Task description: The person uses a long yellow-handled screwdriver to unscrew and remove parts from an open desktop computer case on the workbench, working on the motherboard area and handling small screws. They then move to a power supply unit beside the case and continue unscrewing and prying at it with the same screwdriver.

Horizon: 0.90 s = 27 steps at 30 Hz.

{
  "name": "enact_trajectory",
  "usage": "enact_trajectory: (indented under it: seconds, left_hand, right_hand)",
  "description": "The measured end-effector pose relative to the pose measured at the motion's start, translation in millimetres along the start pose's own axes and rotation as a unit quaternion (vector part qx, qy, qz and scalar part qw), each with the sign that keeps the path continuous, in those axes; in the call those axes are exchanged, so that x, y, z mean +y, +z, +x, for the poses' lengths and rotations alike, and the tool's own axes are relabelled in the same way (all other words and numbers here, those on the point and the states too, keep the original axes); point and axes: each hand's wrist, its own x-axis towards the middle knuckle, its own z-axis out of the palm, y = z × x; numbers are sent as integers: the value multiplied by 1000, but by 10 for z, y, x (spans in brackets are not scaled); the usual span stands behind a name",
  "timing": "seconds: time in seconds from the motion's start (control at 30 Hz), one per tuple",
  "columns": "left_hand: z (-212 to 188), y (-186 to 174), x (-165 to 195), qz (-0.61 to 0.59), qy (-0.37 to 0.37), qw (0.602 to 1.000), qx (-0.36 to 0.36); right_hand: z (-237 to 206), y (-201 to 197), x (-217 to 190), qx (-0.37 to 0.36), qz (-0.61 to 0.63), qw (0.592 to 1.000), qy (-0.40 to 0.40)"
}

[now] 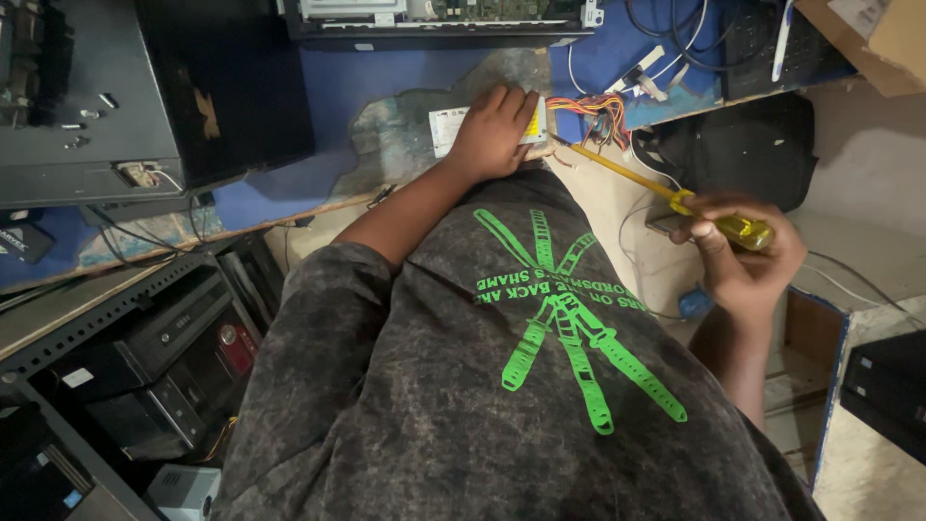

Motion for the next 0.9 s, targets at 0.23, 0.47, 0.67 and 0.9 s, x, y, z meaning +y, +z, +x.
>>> enact_trajectory:
  seconds: [0.23, 0.47, 0.67, 0.9]
  left_hand:
    - [-6, 20, -5, -25, -9, 1000, -1]
    - [-3, 20, -11, -38, -1, 998, 40]
    - [35, 62, -20, -61, 7, 997, 47]
    - [76, 92, -38, -49, 10, 998, 35]
  right_hand:
    - [351, 210, -261, -93, -127, 986, -51]
    - [909, 566, -826, -134, -240, 961, -28]
    - [1122, 785, -1275, -178, -596, 726, -293]
    - [1176, 983, -1442, -236, -751, 553, -274]
